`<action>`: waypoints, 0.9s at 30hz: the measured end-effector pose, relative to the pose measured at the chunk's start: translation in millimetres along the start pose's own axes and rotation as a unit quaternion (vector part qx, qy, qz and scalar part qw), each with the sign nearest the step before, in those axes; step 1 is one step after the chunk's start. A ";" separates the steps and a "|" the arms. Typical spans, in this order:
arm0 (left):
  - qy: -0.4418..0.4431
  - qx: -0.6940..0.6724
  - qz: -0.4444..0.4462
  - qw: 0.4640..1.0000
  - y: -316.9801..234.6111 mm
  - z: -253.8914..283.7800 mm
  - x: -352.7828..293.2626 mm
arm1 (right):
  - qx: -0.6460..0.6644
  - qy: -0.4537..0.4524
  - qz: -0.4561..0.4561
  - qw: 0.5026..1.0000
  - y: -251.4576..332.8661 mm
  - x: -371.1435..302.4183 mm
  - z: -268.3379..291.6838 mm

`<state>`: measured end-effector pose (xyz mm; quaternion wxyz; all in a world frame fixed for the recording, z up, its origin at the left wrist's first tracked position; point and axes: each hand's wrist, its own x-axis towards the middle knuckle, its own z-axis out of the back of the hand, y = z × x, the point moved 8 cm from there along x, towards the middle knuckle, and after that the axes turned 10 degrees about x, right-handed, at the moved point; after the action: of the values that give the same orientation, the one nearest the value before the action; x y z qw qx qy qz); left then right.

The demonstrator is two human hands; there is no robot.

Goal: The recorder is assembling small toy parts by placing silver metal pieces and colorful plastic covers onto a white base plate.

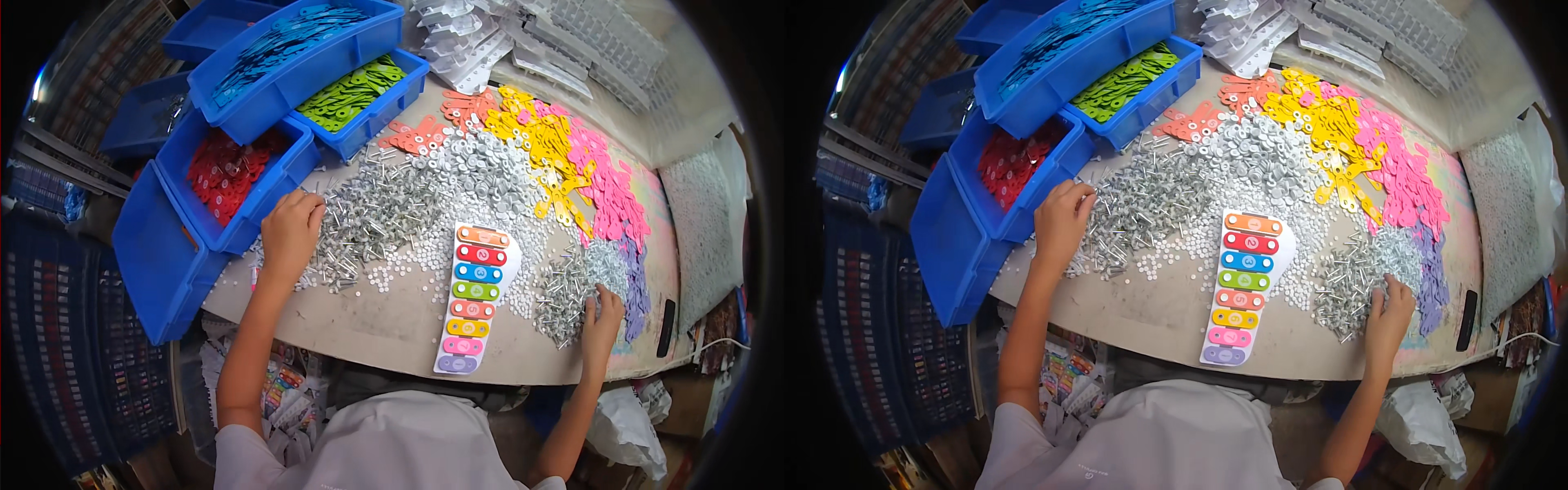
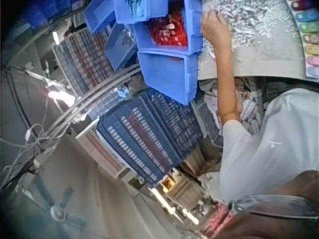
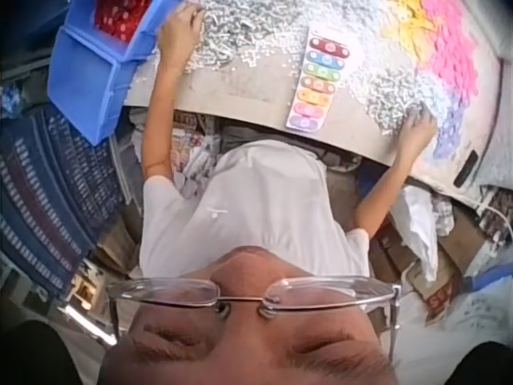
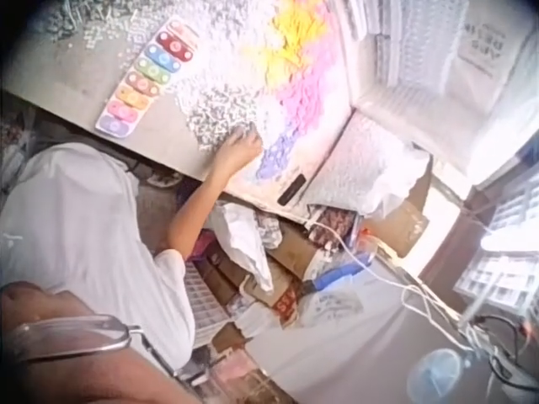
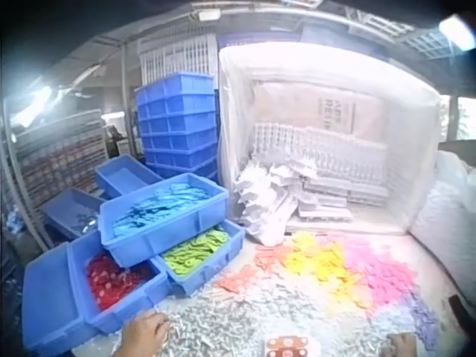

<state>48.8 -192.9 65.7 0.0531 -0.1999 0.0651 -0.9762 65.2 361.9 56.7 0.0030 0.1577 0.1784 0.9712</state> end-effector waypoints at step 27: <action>0.101 -0.127 -0.216 0.963 -152.1 7.8 -105.3 | 0.613 0.174 -0.227 0.736 125.5 -56.5 -46.0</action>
<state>136.4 -30.1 55.1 -0.1919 -0.1143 0.1483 -0.9634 111.2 225.0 42.3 0.0951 -0.0919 0.7633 0.6324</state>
